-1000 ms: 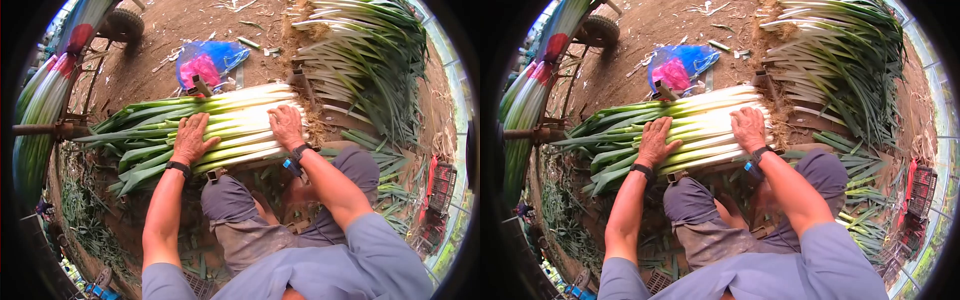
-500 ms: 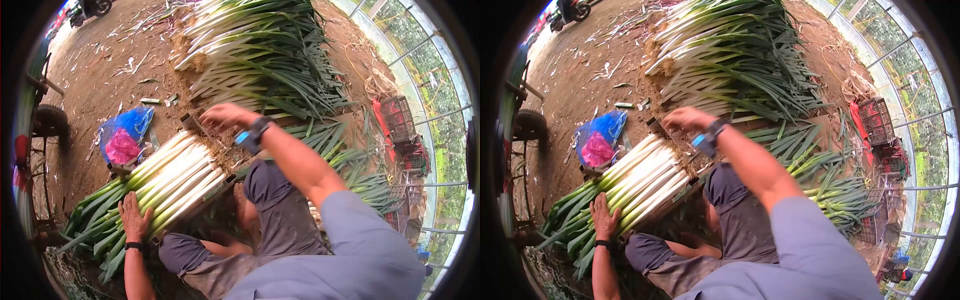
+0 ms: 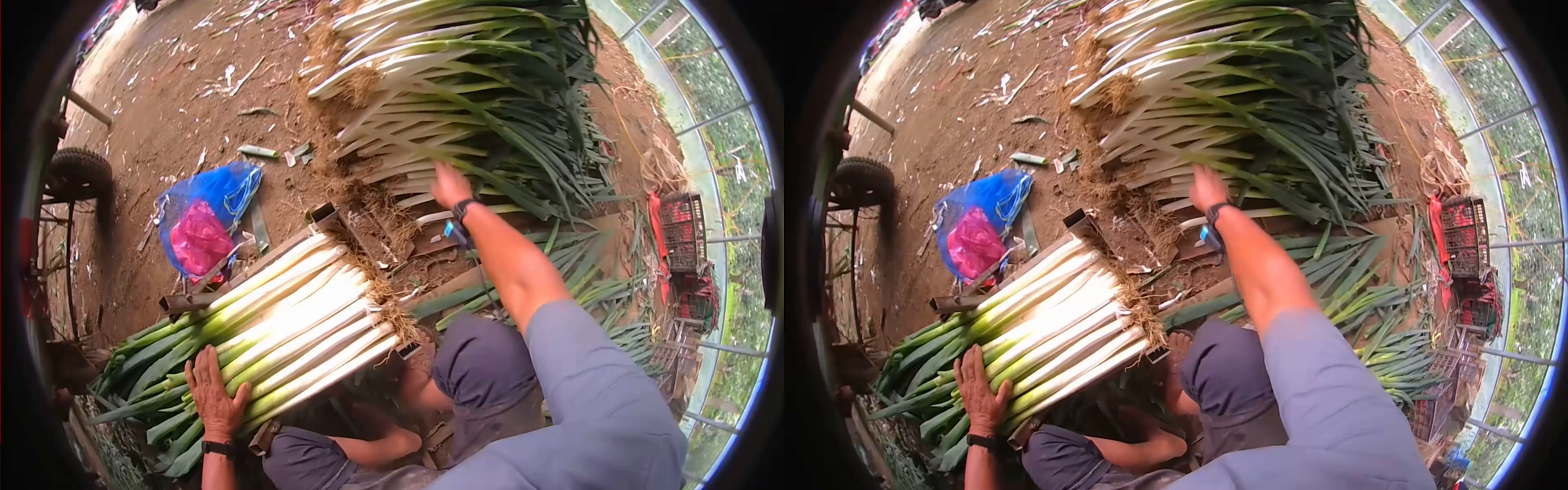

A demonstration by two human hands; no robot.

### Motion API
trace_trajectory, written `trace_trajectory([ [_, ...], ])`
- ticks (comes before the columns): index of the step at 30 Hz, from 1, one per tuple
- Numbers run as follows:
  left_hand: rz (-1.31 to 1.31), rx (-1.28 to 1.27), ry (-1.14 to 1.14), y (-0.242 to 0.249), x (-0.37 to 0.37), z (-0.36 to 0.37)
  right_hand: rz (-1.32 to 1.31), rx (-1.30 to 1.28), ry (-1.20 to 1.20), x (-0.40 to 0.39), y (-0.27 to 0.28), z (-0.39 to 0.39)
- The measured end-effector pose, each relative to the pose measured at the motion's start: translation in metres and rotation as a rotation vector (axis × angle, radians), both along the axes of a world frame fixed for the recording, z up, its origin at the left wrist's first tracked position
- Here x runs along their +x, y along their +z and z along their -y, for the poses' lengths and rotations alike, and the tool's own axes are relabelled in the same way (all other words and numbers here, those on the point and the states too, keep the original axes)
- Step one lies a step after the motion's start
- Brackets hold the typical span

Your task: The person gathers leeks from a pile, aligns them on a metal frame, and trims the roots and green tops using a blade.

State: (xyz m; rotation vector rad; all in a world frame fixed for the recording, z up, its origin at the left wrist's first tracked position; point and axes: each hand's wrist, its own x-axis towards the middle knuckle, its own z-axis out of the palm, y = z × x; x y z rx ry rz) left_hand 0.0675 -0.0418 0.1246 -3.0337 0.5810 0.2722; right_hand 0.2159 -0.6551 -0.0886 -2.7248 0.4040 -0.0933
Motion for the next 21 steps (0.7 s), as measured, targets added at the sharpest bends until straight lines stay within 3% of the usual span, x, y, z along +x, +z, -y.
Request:
trace_trajectory([
  [5,0.002,0.038,-0.014,0.000,0.002,-0.002,-0.027,-0.226,0.323,0.104,0.028,-0.024],
  [8,-0.002,0.036,-0.003,0.001,0.003,0.000,-0.071,-0.396,0.317,0.117,0.007,-0.033],
  [9,-0.007,0.039,0.006,0.001,0.003,0.000,0.077,-0.500,0.300,0.107,-0.001,-0.038],
  [12,0.013,0.035,-0.001,-0.001,0.002,0.001,0.032,-0.394,0.274,0.108,-0.011,-0.043],
  [19,0.064,0.018,-0.034,-0.003,0.003,0.001,0.089,-0.497,0.345,0.097,-0.027,-0.029],
  [21,0.080,0.011,-0.046,-0.001,0.004,0.000,-0.065,-0.496,0.332,0.096,-0.023,-0.028],
])
